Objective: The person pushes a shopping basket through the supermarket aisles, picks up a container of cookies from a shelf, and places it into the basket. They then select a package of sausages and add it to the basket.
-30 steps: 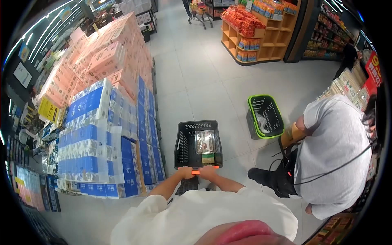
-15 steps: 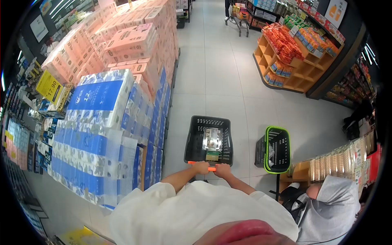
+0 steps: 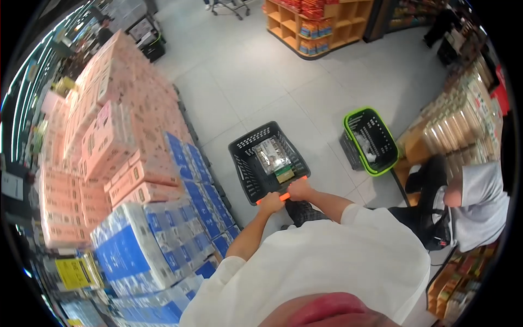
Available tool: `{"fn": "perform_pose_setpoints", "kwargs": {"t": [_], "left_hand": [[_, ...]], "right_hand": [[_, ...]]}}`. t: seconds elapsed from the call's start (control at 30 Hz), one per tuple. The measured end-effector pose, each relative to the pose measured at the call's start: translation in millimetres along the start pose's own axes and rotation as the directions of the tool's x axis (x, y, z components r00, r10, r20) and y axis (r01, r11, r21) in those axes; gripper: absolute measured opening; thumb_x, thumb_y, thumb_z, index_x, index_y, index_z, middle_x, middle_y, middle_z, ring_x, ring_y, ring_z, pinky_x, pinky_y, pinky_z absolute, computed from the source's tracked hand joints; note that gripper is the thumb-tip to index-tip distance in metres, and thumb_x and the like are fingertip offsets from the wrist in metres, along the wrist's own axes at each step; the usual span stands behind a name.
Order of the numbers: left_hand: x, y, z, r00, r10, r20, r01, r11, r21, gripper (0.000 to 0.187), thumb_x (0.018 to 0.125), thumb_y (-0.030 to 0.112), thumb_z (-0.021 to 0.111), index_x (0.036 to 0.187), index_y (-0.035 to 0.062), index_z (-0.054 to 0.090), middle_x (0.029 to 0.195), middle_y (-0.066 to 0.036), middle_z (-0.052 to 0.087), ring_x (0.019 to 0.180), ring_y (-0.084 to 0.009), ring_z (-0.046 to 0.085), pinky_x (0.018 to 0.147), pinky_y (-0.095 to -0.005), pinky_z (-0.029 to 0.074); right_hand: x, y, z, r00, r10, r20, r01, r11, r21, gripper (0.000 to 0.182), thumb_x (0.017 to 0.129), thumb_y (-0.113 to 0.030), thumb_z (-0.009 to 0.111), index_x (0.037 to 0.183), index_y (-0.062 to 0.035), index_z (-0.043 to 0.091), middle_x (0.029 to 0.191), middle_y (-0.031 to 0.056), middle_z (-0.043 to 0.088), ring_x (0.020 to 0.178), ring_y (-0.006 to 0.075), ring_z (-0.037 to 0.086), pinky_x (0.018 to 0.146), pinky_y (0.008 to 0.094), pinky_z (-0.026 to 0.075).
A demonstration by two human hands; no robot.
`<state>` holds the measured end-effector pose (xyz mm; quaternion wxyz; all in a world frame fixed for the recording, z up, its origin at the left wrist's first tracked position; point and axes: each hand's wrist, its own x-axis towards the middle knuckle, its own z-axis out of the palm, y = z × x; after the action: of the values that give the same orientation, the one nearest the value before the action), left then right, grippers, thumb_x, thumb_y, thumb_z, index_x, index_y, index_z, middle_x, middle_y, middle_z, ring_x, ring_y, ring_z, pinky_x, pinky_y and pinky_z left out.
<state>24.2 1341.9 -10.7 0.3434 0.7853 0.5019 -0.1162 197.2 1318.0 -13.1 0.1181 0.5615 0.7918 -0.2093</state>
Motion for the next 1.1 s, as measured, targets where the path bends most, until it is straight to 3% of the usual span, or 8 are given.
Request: {"fn": "perform_pose_setpoints", "kwargs": {"t": [0.37,0.47,0.67,0.87,0.9,1.0,1.1], "left_hand": [[113.8,-44.4,-102.8,0.977,-0.092,0.192,0.09,0.996,0.02,0.046,0.074,0.044,0.064,0.104,0.0101,0.07,0.107,-0.018,0.067,0.103,-0.0354,0.063,0.088,-0.0443,0.05],[129.1,-43.1,-129.8,0.979,-0.112,0.171,0.106,0.994,0.04,0.047,0.074,0.043,0.065,0.107,0.0106,0.07,0.109,-0.019,0.066,0.102,-0.0356,0.063,0.088,-0.0446,0.05],[187.0,-79.4,-155.2,0.975,-0.04,0.22,0.044,0.999,-0.011,0.043,0.075,0.04,0.065,0.107,0.011,0.07,0.102,-0.019,0.068,0.097,-0.0369,0.064,0.086,-0.0434,0.05],[241.7,-110.6,-191.7,0.939,0.13,0.319,-0.041,0.961,-0.274,0.036,0.076,0.028,0.069,0.103,0.005,0.069,0.09,-0.018,0.07,0.085,-0.0304,0.068,0.075,-0.0395,0.051],[247.9,-113.9,-198.6,0.938,0.205,0.28,-0.119,0.948,-0.295,0.035,0.075,0.026,0.071,0.099,0.001,0.068,0.083,-0.016,0.069,0.077,-0.0272,0.067,0.071,-0.0388,0.05],[271.5,-125.8,-220.7,0.866,0.131,0.482,0.088,0.91,-0.405,0.036,0.075,0.027,0.071,0.095,-0.0026,0.066,0.082,-0.017,0.068,0.076,-0.0281,0.066,0.07,-0.0404,0.049],[293.7,-140.8,-232.1,0.862,0.182,0.474,0.055,0.895,-0.443,0.035,0.076,0.027,0.07,0.092,-0.0038,0.065,0.079,-0.017,0.067,0.07,-0.0278,0.065,0.064,-0.0408,0.048]], "right_hand": [[116.3,43.5,-91.0,0.998,-0.051,0.022,0.049,0.995,0.09,0.023,0.076,-0.027,0.06,0.084,-0.0106,0.074,0.086,0.0121,0.071,0.082,0.0289,0.069,0.071,0.0425,0.054],[143.3,51.5,-102.5,0.998,-0.039,0.058,0.032,0.994,0.105,0.024,0.076,-0.028,0.06,0.086,-0.0107,0.074,0.088,0.0131,0.071,0.085,0.0297,0.069,0.073,0.0429,0.054],[196.9,66.6,-131.7,0.999,-0.006,0.049,0.0,0.994,0.105,0.023,0.075,-0.028,0.062,0.084,-0.0106,0.074,0.087,0.0118,0.071,0.084,0.0296,0.069,0.071,0.0422,0.054],[257.4,76.7,-154.3,0.993,0.077,0.09,-0.082,0.996,0.046,0.022,0.075,-0.027,0.061,0.082,-0.0105,0.073,0.085,0.0105,0.071,0.082,0.0292,0.069,0.069,0.042,0.054],[264.9,77.8,-156.2,0.99,0.092,0.102,-0.096,0.995,0.031,0.022,0.075,-0.026,0.061,0.083,-0.0105,0.073,0.085,0.0105,0.071,0.082,0.0292,0.069,0.069,0.042,0.054],[288.8,81.3,-170.0,0.993,0.086,0.079,-0.088,0.996,0.022,0.02,0.075,-0.025,0.06,0.083,-0.0109,0.073,0.086,0.0099,0.071,0.083,0.029,0.069,0.069,0.0412,0.054],[309.8,77.4,-192.9,0.976,0.165,0.139,-0.166,0.986,-0.003,0.018,0.076,-0.023,0.06,0.082,-0.012,0.072,0.085,0.0089,0.07,0.083,0.028,0.069,0.069,0.0402,0.054]]}}
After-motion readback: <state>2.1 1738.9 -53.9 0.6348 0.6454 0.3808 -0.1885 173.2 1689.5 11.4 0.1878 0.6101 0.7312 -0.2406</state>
